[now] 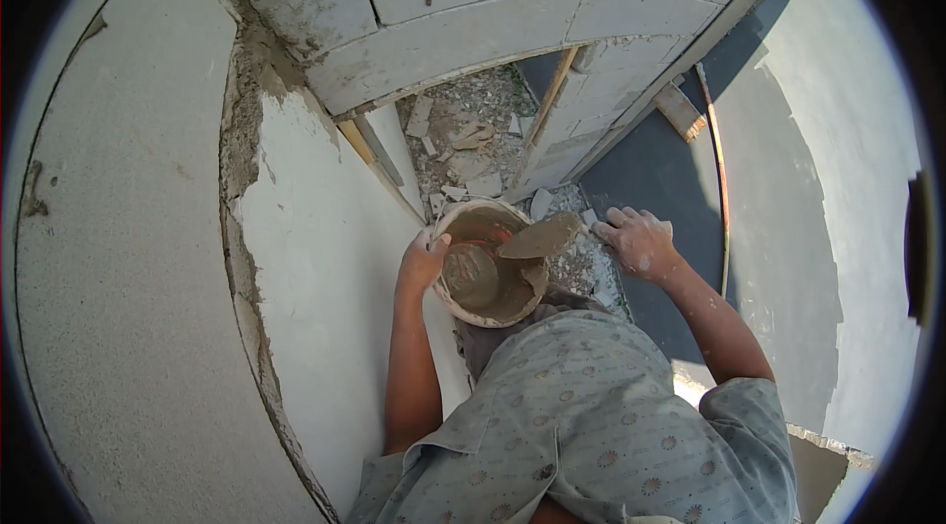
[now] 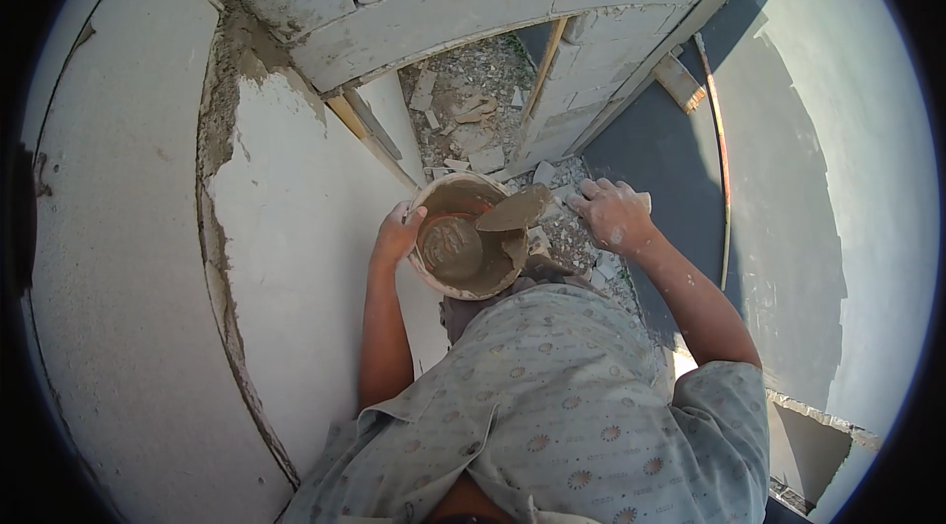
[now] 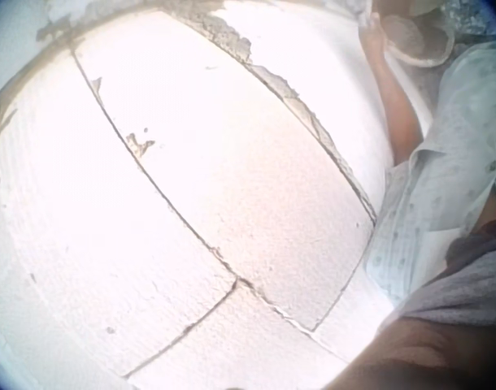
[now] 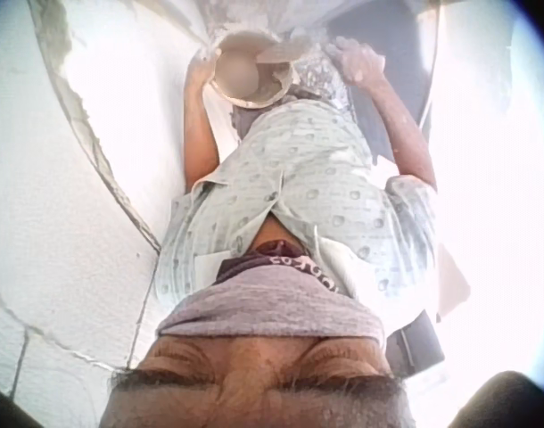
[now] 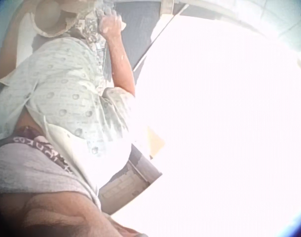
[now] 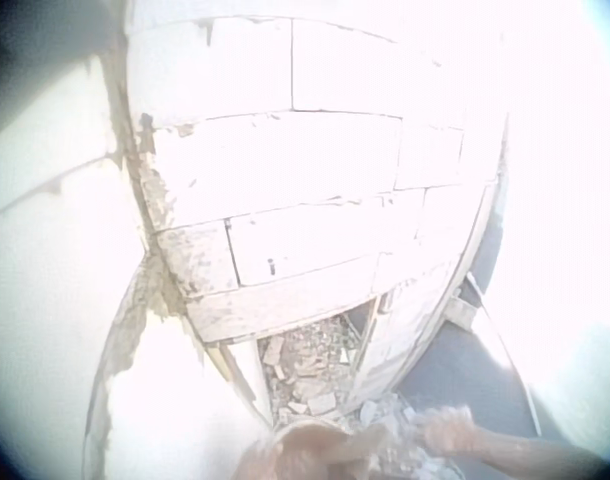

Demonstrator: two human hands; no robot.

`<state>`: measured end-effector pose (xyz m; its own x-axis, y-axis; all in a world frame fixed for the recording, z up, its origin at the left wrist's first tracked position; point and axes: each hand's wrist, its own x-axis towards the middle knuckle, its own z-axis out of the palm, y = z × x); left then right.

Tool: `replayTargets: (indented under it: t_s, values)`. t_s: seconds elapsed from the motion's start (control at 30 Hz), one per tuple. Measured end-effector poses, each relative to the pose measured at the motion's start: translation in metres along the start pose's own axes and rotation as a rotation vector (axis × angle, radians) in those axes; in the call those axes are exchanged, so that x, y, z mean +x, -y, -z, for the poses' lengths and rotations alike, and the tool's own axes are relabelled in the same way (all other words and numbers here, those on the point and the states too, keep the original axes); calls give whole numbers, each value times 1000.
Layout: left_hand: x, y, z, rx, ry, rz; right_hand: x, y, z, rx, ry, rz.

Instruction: Applying mortar to the joints of white blocks on a wall using a trowel and a bucket.

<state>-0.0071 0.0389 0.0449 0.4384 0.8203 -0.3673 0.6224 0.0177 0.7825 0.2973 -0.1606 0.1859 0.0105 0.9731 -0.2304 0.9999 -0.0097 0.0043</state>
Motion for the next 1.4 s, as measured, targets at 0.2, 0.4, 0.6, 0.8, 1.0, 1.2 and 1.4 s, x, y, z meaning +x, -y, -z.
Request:
replayTargets:
  t_s: [0.2, 0.4, 0.6, 0.8, 1.0, 1.2, 1.4]
  values:
    - [-2, -10, -28, 50, 49, 17, 73, 21, 10, -267, -125, 468]
    - [-6, -10, -35, 123, 21, 10, 100, 42, -25, -311, -38, 420]
    - [-12, -27, -42, 206, 49, 1, 69, 27, -70, -37, 184, 32]
    - [-9, -30, -39, 129, 24, -10, 43, 26, -41, 92, 325, -26]
    - [-11, -24, -36, 73, 54, 12, 46, 25, -29, 94, 397, -17]
    - [-15, -29, -40, 219, 14, 109, 42, 35, -14, 126, 258, -107]
    - [-23, -24, -63, 105, -45, 60, 36, 27, -20, 103, 420, -52]
